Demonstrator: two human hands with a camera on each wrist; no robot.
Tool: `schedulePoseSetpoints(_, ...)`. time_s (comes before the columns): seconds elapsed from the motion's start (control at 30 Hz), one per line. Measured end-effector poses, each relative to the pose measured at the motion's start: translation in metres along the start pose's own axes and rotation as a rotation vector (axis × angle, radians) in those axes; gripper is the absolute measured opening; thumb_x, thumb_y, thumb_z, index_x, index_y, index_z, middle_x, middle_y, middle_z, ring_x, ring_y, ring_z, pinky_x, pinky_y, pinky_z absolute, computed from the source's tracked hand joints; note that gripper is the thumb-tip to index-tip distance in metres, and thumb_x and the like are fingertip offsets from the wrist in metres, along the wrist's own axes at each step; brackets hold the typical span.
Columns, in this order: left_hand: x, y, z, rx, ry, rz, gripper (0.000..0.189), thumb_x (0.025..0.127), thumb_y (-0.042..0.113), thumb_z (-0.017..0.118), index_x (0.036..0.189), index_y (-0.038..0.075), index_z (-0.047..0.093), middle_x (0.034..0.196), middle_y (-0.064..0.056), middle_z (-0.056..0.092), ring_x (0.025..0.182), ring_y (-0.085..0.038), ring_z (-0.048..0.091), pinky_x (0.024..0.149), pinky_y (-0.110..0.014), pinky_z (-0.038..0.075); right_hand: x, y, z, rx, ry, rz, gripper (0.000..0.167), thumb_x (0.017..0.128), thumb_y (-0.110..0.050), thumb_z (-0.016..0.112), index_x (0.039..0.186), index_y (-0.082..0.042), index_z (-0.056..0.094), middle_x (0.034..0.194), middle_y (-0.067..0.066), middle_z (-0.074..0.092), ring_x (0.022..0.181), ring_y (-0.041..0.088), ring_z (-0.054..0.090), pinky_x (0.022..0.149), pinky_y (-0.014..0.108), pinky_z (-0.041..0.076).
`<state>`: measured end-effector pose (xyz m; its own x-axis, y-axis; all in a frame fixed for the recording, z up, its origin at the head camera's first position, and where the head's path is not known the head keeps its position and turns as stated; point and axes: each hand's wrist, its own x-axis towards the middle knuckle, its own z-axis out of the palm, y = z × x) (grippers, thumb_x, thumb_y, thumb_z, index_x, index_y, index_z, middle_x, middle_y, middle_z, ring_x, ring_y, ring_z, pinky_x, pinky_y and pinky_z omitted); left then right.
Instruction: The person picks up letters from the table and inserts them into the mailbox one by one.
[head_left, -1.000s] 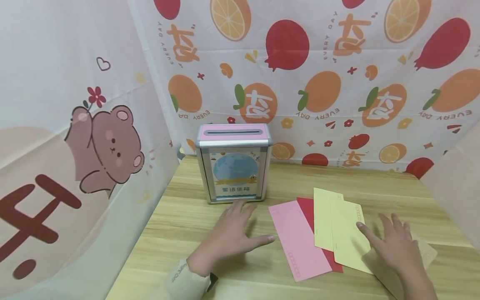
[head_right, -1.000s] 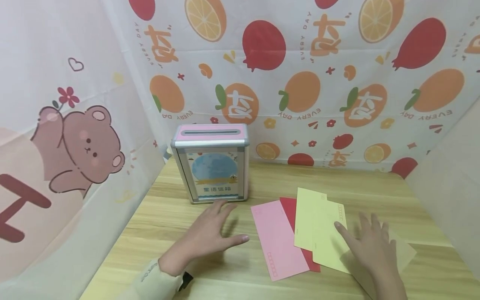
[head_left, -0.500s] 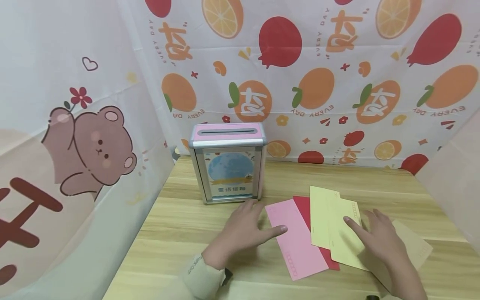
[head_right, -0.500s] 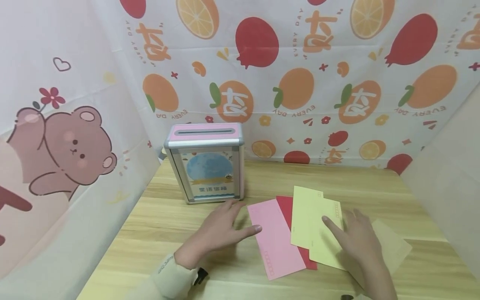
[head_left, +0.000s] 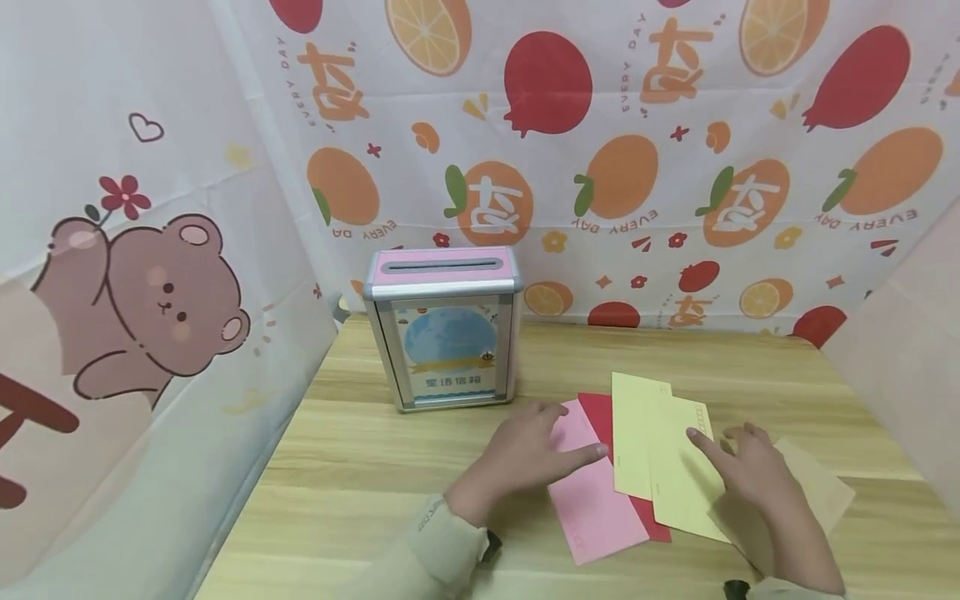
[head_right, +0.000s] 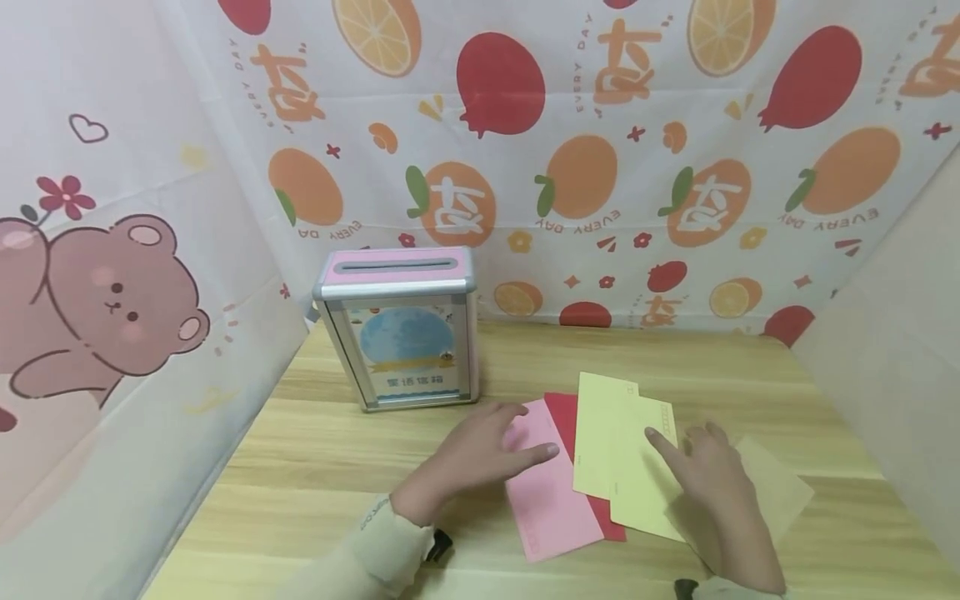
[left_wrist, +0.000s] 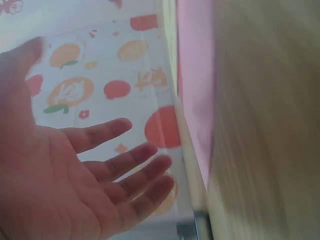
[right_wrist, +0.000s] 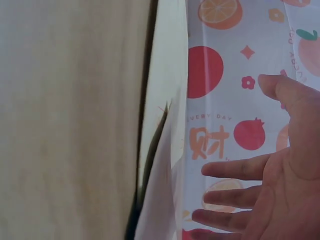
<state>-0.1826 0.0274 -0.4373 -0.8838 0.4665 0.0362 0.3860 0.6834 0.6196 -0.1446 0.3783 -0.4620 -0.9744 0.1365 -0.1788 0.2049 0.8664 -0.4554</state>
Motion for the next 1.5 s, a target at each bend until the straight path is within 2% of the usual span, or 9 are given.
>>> schedulePoseSetpoints(0.3, 0.033, 0.023, 0.034, -0.081, -0.076, 0.042, 0.072, 0.093, 0.061, 0.071, 0.141, 0.008, 0.065, 0.134, -0.006, 0.069, 0.124, -0.019, 0.063, 0.100, -0.035, 0.056, 0.010, 0.012, 0.005, 0.038, -0.047, 0.016, 0.100, 0.106, -0.072, 0.033, 0.140, 0.019, 0.053, 0.145, 0.052, 0.038, 0.134, 0.066, 0.042, 0.103, 0.076, 0.044)
schedulePoseSetpoints(0.43, 0.047, 0.035, 0.042, -0.073, -0.082, 0.032, 0.070, 0.092, 0.059, 0.072, 0.138, 0.007, 0.067, 0.132, -0.005, 0.070, 0.119, -0.015, 0.064, 0.096, -0.031, 0.055, 0.014, 0.016, 0.001, 0.038, -0.034, 0.029, 0.091, 0.107, -0.072, 0.034, 0.124, 0.012, 0.064, 0.137, 0.048, 0.047, 0.119, 0.056, 0.053, 0.091, 0.062, 0.053)
schedulePoseSetpoints(0.57, 0.061, 0.039, 0.050, -0.096, -0.087, 0.025, 0.068, 0.093, 0.056, 0.074, 0.135, 0.003, 0.068, 0.133, -0.008, 0.071, 0.120, -0.017, 0.067, 0.098, -0.031, 0.056, 0.016, 0.017, 0.000, 0.070, -0.023, 0.046, 0.073, 0.107, -0.069, 0.038, 0.086, -0.003, 0.060, 0.090, 0.019, 0.058, 0.081, 0.027, 0.053, 0.068, 0.036, 0.045)
schedulePoseSetpoints(0.67, 0.070, 0.039, 0.057, -0.181, -0.095, 0.031, 0.063, 0.093, 0.047, 0.077, 0.129, -0.004, 0.070, 0.120, -0.013, 0.075, 0.092, -0.012, 0.069, 0.087, -0.026, 0.056, 0.015, 0.017, 0.001, 0.090, -0.022, 0.048, 0.065, 0.109, -0.064, 0.041, 0.075, -0.009, 0.050, 0.071, 0.003, 0.044, 0.069, 0.018, 0.044, 0.062, 0.031, 0.038)
schedulePoseSetpoints(0.8, 0.080, 0.042, 0.064, -0.297, -0.114, 0.006, 0.054, 0.092, 0.034, 0.081, 0.121, -0.010, 0.070, 0.083, -0.012, 0.072, 0.053, -0.007, 0.051, 0.064, -0.021, 0.050, 0.015, 0.017, 0.000, 0.099, -0.013, 0.042, 0.062, 0.110, -0.059, 0.043, 0.081, -0.006, 0.058, 0.073, 0.003, 0.046, 0.074, 0.019, 0.047, 0.066, 0.032, 0.039)
schedulePoseSetpoints(0.9, 0.085, 0.047, 0.070, -0.316, -0.137, -0.041, 0.039, 0.091, 0.032, 0.083, 0.099, -0.005, 0.071, 0.061, -0.001, 0.055, 0.045, -0.006, 0.041, 0.053, -0.019, 0.041, 0.016, 0.019, -0.001, 0.108, -0.012, 0.040, 0.065, 0.110, -0.058, 0.044, 0.096, 0.000, 0.068, 0.079, 0.004, 0.053, 0.080, 0.020, 0.051, 0.069, 0.032, 0.041)
schedulePoseSetpoints(1.0, 0.088, 0.054, 0.076, -0.305, -0.166, -0.083, 0.045, 0.089, 0.033, 0.084, 0.066, 0.010, 0.052, 0.055, 0.009, 0.032, 0.045, -0.006, 0.028, 0.047, -0.020, 0.027, 0.017, 0.020, -0.003, 0.108, -0.021, 0.042, 0.070, 0.110, -0.059, 0.043, 0.109, 0.006, 0.070, 0.086, 0.007, 0.059, 0.085, 0.022, 0.055, 0.071, 0.033, 0.044)
schedulePoseSetpoints(1.07, 0.089, 0.057, 0.079, -0.300, -0.185, -0.112, 0.060, 0.088, 0.034, 0.084, 0.060, 0.018, 0.034, 0.053, 0.009, 0.022, 0.047, -0.007, 0.021, 0.046, -0.023, 0.019, 0.017, 0.020, -0.005, 0.099, -0.019, 0.041, 0.072, 0.110, -0.059, 0.043, 0.114, 0.007, 0.070, 0.090, 0.008, 0.062, 0.088, 0.023, 0.056, 0.073, 0.034, 0.045)
schedulePoseSetpoints(1.5, 0.095, 0.074, 0.086, -0.169, -0.219, -0.196, 0.042, 0.087, 0.041, 0.084, 0.084, 0.010, 0.055, 0.073, -0.002, 0.049, 0.059, -0.015, 0.045, 0.052, -0.028, 0.040, 0.016, 0.019, 0.000, 0.160, -0.029, 0.065, 0.067, 0.109, -0.060, 0.046, 0.098, 0.002, 0.072, 0.076, 0.003, 0.054, 0.075, 0.019, 0.050, 0.066, 0.032, 0.041)
